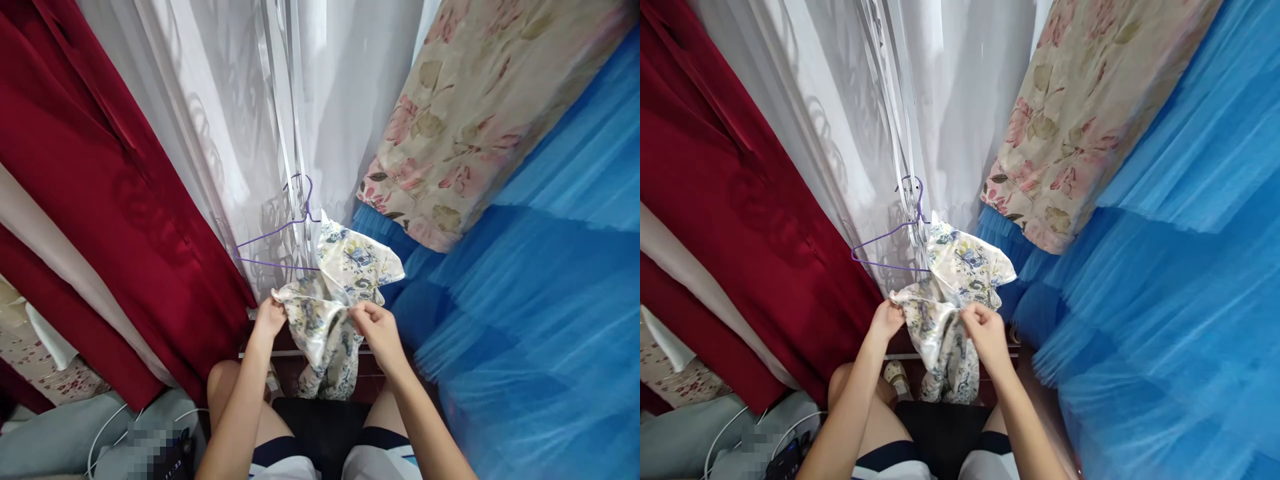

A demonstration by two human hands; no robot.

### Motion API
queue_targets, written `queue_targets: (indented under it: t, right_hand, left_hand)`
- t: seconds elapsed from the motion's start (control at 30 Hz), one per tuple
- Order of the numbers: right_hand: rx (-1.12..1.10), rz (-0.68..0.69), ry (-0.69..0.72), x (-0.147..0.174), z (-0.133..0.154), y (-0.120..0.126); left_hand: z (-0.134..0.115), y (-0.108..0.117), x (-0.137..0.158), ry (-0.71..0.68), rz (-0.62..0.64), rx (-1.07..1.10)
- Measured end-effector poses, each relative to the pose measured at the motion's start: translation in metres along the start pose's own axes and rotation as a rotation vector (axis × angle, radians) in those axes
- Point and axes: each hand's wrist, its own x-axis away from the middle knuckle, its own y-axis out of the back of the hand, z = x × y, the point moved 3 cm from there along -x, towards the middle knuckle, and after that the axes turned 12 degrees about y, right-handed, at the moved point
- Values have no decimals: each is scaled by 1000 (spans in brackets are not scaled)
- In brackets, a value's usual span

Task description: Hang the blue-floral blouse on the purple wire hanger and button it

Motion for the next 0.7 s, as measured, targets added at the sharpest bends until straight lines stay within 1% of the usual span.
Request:
queue_targets:
  t: [0.07,0.1,0.17,0.2,0.23,0.3,0.33,0.37,0.4,0.47,0.5,0.53,0.57,0.6,0.67,0.7]
  right_hand:
    - [58,-120,-18,13,-19,18]
    - [86,-146,-24,20,-25,23]
    - [178,-146,8,33,-29,23]
    - [244,-144,58,37,-26,20]
    - [311,-139,126,41,-20,15]
    - [373,-95,263,44,-4,6]
    - [339,-39,286,44,3,1]
    - [268,47,260,43,8,-2]
    - [179,154,192,42,12,-5]
    - [3,343,-1,43,16,-7]
    - [-63,398,-83,43,17,-7]
    - [-116,424,-140,44,19,-5]
    - [-166,427,-177,44,21,-3]
    - [-218,425,-210,44,23,0]
    - [-322,456,-294,42,29,7]
    - [-360,479,-348,41,33,11]
  left_hand:
    - [27,-10,9,64,114,-21]
    - [37,-18,16,81,206,-44]
    - [55,-36,36,81,421,-121]
    - [61,-45,48,53,512,-189]
    - [65,-54,60,-1,572,-285]
    - [71,-70,83,-164,637,-549]
    - [72,-78,92,-261,654,-691]
    - [72,-84,101,-358,662,-822]
    - [71,-89,107,-449,659,-934]
    - [68,-95,114,-590,617,-1093]
    - [66,-95,114,-632,595,-1144]
    - [66,-95,112,-646,593,-1179]
    - [66,-93,108,-620,623,-1192]
    - [69,-89,103,-544,679,-1187]
    - [77,-75,90,-304,791,-1150]
    - [81,-65,83,-182,815,-1144]
